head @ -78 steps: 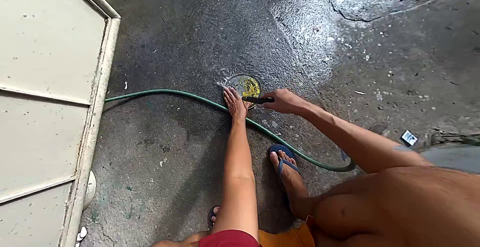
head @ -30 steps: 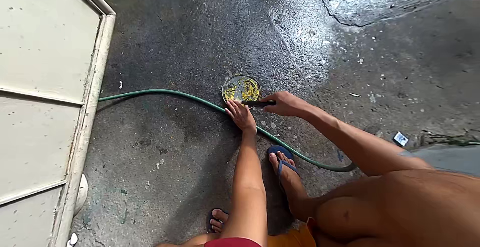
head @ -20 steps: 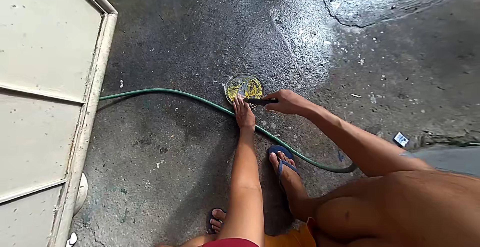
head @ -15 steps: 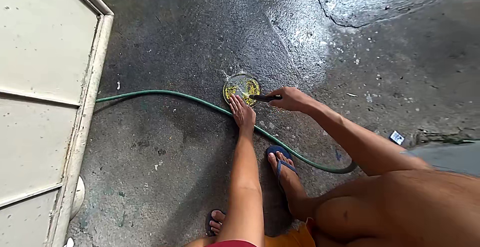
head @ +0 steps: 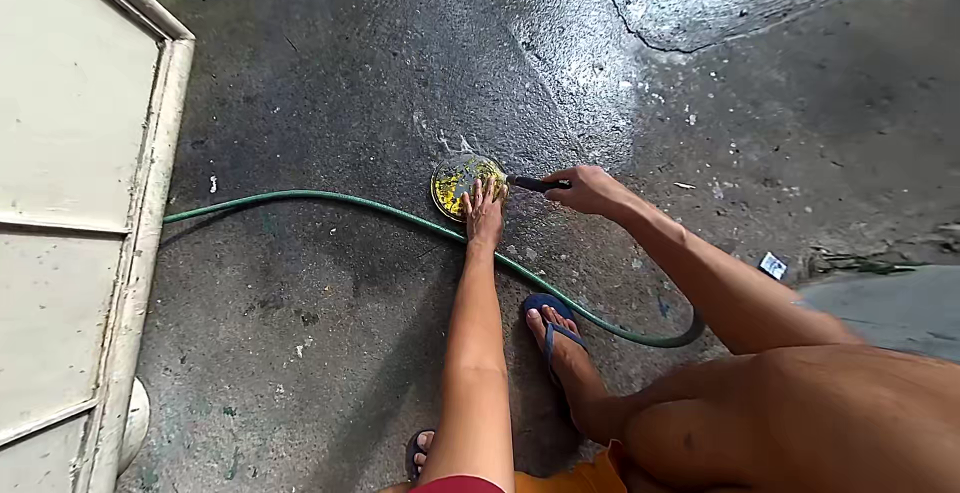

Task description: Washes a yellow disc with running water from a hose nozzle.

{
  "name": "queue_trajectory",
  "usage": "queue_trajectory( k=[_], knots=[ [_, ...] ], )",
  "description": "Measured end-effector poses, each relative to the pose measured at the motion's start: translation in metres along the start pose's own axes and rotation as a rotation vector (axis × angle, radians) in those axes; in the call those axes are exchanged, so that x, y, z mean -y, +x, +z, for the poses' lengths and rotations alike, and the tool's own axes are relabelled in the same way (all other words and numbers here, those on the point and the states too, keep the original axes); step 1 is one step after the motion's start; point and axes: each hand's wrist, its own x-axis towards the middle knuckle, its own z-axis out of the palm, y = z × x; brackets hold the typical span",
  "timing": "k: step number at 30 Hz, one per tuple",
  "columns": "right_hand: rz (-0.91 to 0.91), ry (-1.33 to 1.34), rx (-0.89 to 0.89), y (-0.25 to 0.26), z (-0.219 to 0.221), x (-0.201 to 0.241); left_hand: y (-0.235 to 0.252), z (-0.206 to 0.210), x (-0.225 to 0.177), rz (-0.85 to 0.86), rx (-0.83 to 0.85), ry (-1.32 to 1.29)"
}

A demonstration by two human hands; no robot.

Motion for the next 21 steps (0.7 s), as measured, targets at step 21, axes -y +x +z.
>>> queue_trajectory(
  k=[21],
  knots=[
    [-0.059, 0.011, -0.018, 0.018, -0.001, 0.016, 0.029, -0.013, 0.033, -0.093, -0.042, 0.059]
  ],
)
